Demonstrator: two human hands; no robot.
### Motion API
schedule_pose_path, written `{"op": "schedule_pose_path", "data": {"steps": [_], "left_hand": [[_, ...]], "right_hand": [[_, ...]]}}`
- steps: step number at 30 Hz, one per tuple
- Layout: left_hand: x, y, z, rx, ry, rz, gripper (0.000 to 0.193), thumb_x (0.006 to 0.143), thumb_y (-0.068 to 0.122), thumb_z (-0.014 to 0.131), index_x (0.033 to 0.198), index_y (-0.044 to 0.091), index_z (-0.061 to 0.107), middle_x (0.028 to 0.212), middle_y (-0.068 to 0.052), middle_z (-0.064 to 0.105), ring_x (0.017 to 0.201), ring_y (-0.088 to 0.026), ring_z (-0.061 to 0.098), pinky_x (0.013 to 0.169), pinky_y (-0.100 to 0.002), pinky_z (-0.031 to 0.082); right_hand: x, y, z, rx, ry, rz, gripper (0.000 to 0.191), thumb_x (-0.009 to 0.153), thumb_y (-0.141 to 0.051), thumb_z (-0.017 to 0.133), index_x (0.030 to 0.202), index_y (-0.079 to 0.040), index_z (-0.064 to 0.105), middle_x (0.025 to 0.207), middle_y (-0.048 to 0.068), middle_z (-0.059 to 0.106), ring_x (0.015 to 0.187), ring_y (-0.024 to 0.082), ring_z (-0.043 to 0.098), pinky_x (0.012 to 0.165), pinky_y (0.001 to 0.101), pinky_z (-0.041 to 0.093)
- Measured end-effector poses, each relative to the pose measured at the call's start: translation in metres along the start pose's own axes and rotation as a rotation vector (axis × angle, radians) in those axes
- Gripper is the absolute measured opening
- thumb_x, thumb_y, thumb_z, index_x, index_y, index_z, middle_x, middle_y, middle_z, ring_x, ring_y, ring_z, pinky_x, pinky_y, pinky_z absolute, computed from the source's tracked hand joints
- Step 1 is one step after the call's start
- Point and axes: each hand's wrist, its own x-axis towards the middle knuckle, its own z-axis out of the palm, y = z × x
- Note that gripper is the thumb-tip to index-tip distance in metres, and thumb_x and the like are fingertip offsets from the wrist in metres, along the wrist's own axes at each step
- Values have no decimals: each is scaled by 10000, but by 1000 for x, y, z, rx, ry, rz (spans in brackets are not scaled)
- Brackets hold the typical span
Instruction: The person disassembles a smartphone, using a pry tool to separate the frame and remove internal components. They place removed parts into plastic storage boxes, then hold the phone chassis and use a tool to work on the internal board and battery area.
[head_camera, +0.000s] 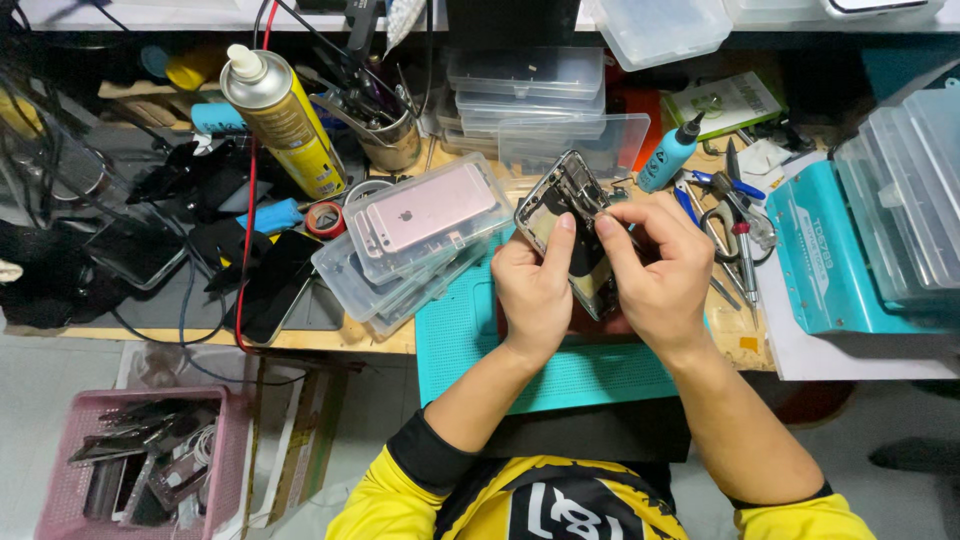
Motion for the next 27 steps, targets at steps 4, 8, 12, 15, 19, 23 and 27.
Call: {"op": "schedule_pose_path", "data": {"steps": [4,8,12,15,19,23,27], "left_hand": [[0,-1,0,-29,-3,-19,159,1031,127,671,1027,-23,724,922,2,738,832,-39,618,758,-235,528],[-1,-2,0,-62,-4,-38,158,1031,126,675,1008,-23,719,918,5,732,828,-39,611,750,-235,521],[0,-2,-2,-51,-4,-28,157,1029,127,671,1015,-21,721,916,6,735,827,-40,617,752,-233,526],[-1,-2,-2,-44,-3,-19,157,1029,123,674,1024,-25,726,923,0,738,830,-41,617,754,-234,525],[-1,-2,-1,-56,-3,-24,161,1028,121,677,1039,-30,731,939,-6,746,840,-42,622,762,-235,527],[-2,0,-1,-20,0,-7,159,1025,121,674,1052,-25,731,942,-6,748,843,-42,629,775,-232,531],[-1,0,1,-9,14,-3,157,1021,114,674,1067,-24,733,943,-10,752,847,-43,633,783,-232,534]], "right_hand": [[1,5,0,44,-13,21,75,999,-41,737,1027,22,708,884,14,607,693,52,524,615,213,408],[-1,9,1,118,-22,56,73,1012,-43,726,1025,24,702,899,1,599,719,38,539,635,199,423],[-1,11,2,138,-15,32,72,1019,-38,723,1039,27,701,919,0,600,740,38,540,654,198,426],[-1,10,2,114,-19,25,70,1012,-35,729,1039,26,709,908,3,604,727,42,533,643,200,419],[0,7,1,89,-15,15,68,1007,-32,735,1039,24,714,909,7,610,717,46,519,632,206,406],[0,3,2,76,-2,31,76,997,-39,742,1035,20,713,921,14,626,704,49,526,619,213,414],[-3,1,5,-94,62,-111,86,988,-16,757,1046,15,701,956,72,649,726,121,577,621,249,455]]}}
